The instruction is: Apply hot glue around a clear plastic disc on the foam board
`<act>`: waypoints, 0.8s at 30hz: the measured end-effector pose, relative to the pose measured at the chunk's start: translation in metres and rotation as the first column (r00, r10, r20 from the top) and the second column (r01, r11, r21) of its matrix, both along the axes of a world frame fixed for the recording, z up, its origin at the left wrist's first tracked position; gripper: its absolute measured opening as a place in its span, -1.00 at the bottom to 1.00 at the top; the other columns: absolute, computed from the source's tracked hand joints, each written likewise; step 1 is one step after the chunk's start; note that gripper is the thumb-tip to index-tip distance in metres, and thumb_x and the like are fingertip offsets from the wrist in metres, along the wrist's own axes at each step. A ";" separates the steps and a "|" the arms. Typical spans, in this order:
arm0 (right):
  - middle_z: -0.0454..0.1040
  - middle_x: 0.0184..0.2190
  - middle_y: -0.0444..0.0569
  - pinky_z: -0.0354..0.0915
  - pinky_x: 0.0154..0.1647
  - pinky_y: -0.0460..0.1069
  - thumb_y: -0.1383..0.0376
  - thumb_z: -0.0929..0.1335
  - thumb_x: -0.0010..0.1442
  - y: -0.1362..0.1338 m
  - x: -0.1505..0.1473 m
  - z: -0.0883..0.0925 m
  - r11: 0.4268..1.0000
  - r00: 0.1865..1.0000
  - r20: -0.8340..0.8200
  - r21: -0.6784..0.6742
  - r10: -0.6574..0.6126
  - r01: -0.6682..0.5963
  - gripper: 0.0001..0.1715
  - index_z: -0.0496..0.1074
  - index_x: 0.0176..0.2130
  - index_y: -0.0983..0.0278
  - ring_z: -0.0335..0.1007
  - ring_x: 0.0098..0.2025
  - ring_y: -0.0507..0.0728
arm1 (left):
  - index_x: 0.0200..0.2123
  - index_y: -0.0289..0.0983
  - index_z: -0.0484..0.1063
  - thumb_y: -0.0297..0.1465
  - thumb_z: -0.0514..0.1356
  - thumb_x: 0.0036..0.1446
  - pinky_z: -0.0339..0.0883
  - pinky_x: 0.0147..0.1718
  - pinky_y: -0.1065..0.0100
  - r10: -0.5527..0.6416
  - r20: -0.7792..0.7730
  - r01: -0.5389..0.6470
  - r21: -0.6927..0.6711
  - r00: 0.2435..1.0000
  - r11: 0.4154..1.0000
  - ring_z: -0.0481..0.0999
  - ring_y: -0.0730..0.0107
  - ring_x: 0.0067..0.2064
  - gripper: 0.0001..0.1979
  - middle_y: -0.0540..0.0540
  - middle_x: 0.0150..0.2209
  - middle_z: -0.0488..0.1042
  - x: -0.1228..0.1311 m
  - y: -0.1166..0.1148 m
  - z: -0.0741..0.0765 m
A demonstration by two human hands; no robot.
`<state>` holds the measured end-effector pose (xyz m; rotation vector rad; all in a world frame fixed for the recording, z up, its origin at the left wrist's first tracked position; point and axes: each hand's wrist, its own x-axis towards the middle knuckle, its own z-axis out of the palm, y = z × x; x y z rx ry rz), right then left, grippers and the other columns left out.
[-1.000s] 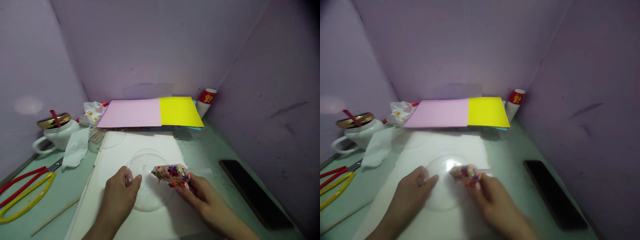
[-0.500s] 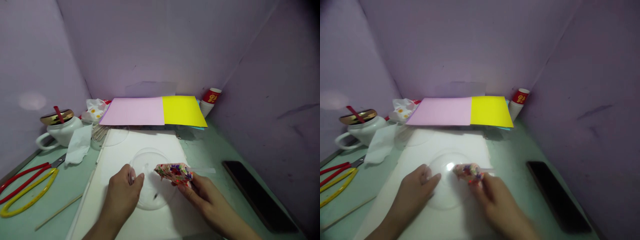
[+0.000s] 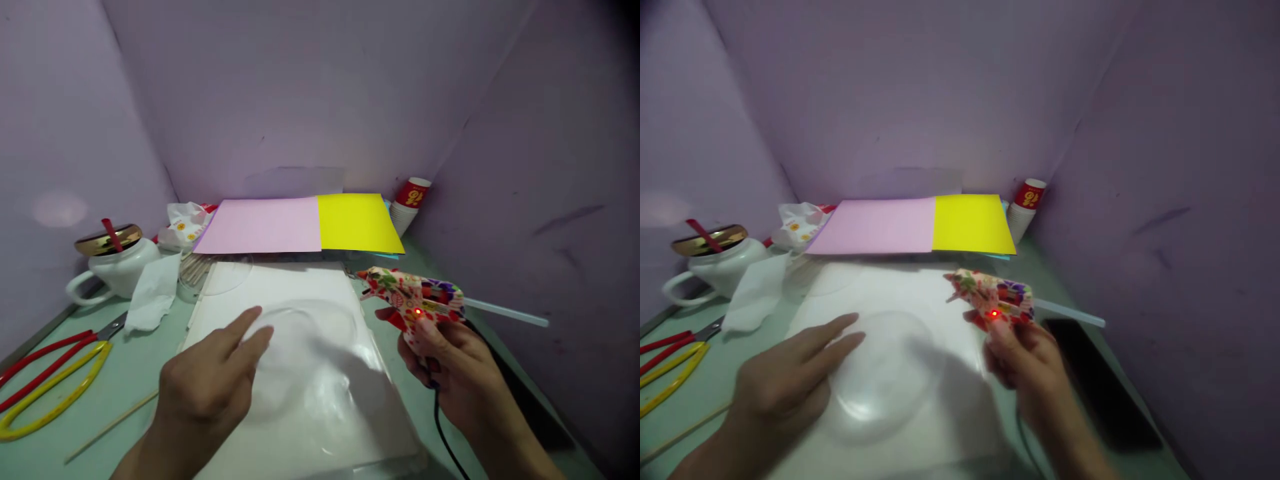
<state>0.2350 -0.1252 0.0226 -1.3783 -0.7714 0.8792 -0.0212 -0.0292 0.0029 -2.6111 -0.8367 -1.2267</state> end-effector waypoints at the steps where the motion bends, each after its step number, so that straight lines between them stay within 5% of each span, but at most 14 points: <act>1: 0.14 -0.72 -0.22 -0.19 -0.73 -0.12 0.03 0.34 0.03 -0.001 0.001 0.001 1.000 1.000 0.021 -0.008 0.011 -0.011 -0.61 0.45 -0.33 0.30 -0.07 -0.69 -0.07 | -0.17 -0.21 0.41 -0.62 0.06 -0.04 0.41 -0.38 0.39 -0.050 -0.053 0.052 0.029 0.997 0.998 0.54 0.30 -0.25 -0.64 -0.16 -0.11 0.49 -0.001 0.003 -0.004; 8: 0.19 -0.71 -0.21 -0.10 -0.70 -0.13 0.01 0.30 0.07 -0.001 -0.010 0.001 0.970 0.950 0.225 -0.161 0.217 -0.184 -0.55 0.44 -0.30 0.36 0.02 -0.66 -0.06 | -0.05 -0.28 0.37 -0.68 -0.07 -0.03 0.33 -0.03 0.29 -0.220 -0.012 0.201 -0.352 0.976 0.914 0.37 0.30 0.05 -0.51 -0.21 0.07 0.34 0.006 0.011 -0.025; 11: 0.17 -0.70 -0.23 -0.08 -0.70 -0.15 0.06 0.28 0.12 0.001 -0.012 0.000 0.936 0.927 0.200 -0.225 0.316 -0.271 -0.57 0.42 -0.21 0.37 0.01 -0.65 -0.07 | 0.07 -0.13 0.29 -0.64 -0.06 -0.06 0.16 0.10 0.17 -0.226 -0.024 0.173 -0.569 0.974 0.804 0.20 0.25 0.17 -0.40 -0.05 0.20 0.16 0.002 0.010 -0.018; 13: 0.18 -0.69 -0.24 -0.06 -0.70 -0.15 0.09 0.28 0.13 0.002 -0.012 -0.001 0.925 0.920 0.189 -0.239 0.343 -0.296 -0.62 0.41 -0.22 0.35 0.01 -0.64 -0.07 | 0.03 -0.05 0.33 -0.58 -0.03 -0.08 0.09 0.12 0.10 -0.210 0.046 0.179 -0.717 0.977 0.674 0.16 0.19 0.19 -0.41 0.04 0.20 0.14 0.001 0.010 -0.011; 17: 0.18 -0.70 -0.23 -0.06 -0.71 -0.16 0.10 0.27 0.14 0.003 -0.015 -0.001 0.920 0.918 0.179 -0.240 0.355 -0.309 -0.67 0.40 -0.31 0.32 0.00 -0.65 -0.07 | -0.22 -0.17 0.53 -0.39 0.06 -0.12 0.19 0.04 0.06 0.040 0.312 0.272 -0.880 0.949 0.388 0.24 0.00 0.13 -0.63 -0.08 0.14 0.26 0.009 0.006 0.000; 21: 0.17 -0.71 -0.24 -0.05 -0.71 -0.16 0.12 0.26 0.13 0.002 -0.020 0.002 0.903 0.898 0.204 -0.277 0.390 -0.329 -0.62 0.41 -0.18 0.33 0.00 -0.65 -0.06 | -0.21 -0.27 0.44 -0.29 0.21 -0.17 0.41 -0.27 0.28 0.394 0.309 0.214 -0.940 0.866 0.266 0.51 0.18 -0.20 -0.63 -0.18 -0.17 0.51 0.027 0.000 0.002; 24: 0.20 -0.71 -0.23 -0.04 -0.72 -0.16 0.10 0.27 0.12 0.001 -0.022 0.004 0.895 0.889 0.211 -0.286 0.406 -0.341 -0.61 0.42 -0.19 0.32 0.01 -0.66 -0.06 | -0.18 -0.26 0.36 -0.30 0.22 -0.17 0.38 -0.39 0.40 0.469 0.295 0.195 -0.948 0.832 0.250 0.50 0.32 -0.33 -0.61 -0.08 -0.37 0.50 0.034 -0.002 0.000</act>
